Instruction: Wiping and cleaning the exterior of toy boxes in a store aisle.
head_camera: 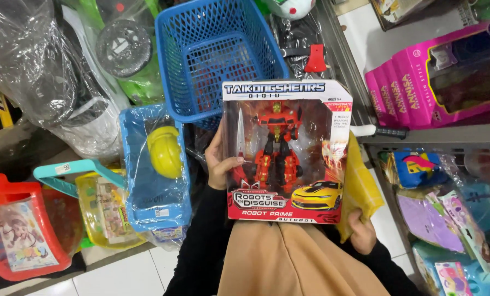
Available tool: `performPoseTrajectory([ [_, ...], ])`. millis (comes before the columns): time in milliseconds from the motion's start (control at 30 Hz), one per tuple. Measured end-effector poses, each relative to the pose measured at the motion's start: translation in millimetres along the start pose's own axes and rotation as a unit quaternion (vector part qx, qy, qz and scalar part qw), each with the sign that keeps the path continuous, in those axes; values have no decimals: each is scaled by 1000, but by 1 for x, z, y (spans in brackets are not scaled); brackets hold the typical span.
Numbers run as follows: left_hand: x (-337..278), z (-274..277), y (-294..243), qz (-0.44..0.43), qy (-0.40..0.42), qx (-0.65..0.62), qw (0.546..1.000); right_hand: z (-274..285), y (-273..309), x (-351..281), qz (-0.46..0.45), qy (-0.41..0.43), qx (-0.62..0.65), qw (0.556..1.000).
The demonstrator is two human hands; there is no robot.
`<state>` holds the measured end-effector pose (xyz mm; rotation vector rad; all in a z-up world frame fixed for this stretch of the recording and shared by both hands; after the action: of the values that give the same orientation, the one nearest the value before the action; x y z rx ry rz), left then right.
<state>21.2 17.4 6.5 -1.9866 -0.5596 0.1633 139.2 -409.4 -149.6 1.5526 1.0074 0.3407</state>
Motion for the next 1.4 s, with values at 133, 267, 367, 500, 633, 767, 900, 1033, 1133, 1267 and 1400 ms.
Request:
performPoseTrajectory([
  [133,5,2,2,0,19,5,1000,-11,30,47,117,28,-43,992],
  [267,2,3,-3,13,19,-2,1000,-2,49,114,94,20,-21,995],
  [367,0,4,-1,-21,0,-16,1000,4,49,145,148,-2,-3,989],
  [500,-1,6,-1,-18,-16,10,1000,-83,138,91,-17,-12,107,994],
  [633,1,5,3,-22,-3,8,1000,-68,131,64,33,1,23,999],
  [767,0,2,1,-9,6,8,1000,-26,116,121,51,-12,35,998],
  [900,0,1,-4,5,7,2,1000,-84,198,157,30,22,111,993],
  [1033,0,3,1,-12,20,22,1000,-32,193,205,177,85,-70,978],
  [1133,4,-4,-2,-25,12,9,1000,-33,199,240,201,92,-78,972],
  [1267,1,0,3,-32,-11,-1,999,-62,198,210,114,66,70,989],
  [1400,0,4,4,-31,-28,12,999,-63,137,114,-23,-10,45,999],
])
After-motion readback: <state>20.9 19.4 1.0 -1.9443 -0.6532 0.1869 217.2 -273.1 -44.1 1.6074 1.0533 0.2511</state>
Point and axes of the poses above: each hand's wrist, its own x-axis towards the middle knuckle, its own z-axis out of the back of the hand, y = z × x, the point moved 3 cm from there along x, towards the middle knuckle, and after that the axes turned 15 degrees about y, right-handed, at the moved point
